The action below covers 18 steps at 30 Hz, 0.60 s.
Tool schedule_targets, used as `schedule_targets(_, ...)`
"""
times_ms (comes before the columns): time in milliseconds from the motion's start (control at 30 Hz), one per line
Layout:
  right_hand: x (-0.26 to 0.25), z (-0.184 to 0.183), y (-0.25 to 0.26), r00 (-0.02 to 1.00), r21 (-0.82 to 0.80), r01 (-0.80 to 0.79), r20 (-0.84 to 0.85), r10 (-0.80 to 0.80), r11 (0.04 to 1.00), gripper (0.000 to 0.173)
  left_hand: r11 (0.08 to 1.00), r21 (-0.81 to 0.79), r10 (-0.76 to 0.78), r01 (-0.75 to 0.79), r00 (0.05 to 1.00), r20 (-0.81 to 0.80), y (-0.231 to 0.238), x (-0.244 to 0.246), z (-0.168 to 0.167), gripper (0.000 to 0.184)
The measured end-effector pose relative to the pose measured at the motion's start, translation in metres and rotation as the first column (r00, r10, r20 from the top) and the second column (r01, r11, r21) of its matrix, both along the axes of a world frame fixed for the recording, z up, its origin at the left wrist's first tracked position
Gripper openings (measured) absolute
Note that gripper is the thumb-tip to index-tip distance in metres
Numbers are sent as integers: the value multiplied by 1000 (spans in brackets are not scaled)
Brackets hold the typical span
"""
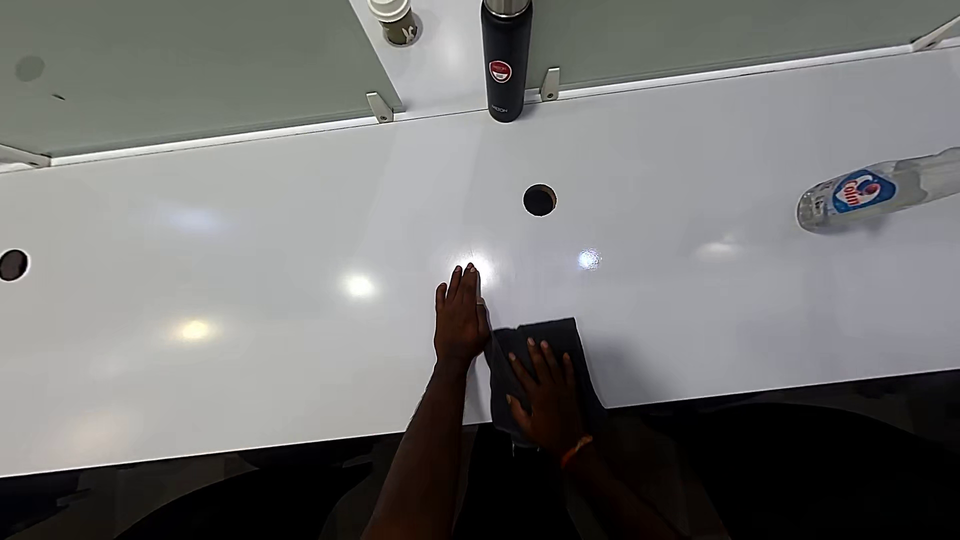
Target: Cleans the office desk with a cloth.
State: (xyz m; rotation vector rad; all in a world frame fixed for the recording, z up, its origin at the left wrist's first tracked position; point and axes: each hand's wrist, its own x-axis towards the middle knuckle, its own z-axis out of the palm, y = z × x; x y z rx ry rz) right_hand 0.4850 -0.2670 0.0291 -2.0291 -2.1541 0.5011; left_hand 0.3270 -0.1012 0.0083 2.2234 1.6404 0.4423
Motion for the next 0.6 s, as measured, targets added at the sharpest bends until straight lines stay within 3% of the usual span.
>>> schedule_targets(167, 60, 1, -40, 997, 74, 40, 57, -44, 996, 51, 1000, -5, 6, -6, 1000, -7, -1, 1, -1, 56)
schedule_targets(367, 145, 0, -42, 931, 102, 311, 166, -324, 945, 59, 1000, -2, 6, -6, 1000, -23, -1, 1, -2, 57)
schedule_targets(500, 120, -1, -40, 889, 114, 424, 137, -437, 898, 58, 1000, 7, 6, -5, 999, -35, 0, 1, -3, 57)
schedule_targets(600, 80, -3, -53, 909, 141, 399, 69, -411, 906, 54, 1000, 13, 3, -2, 999, -34, -2, 2, -3, 56)
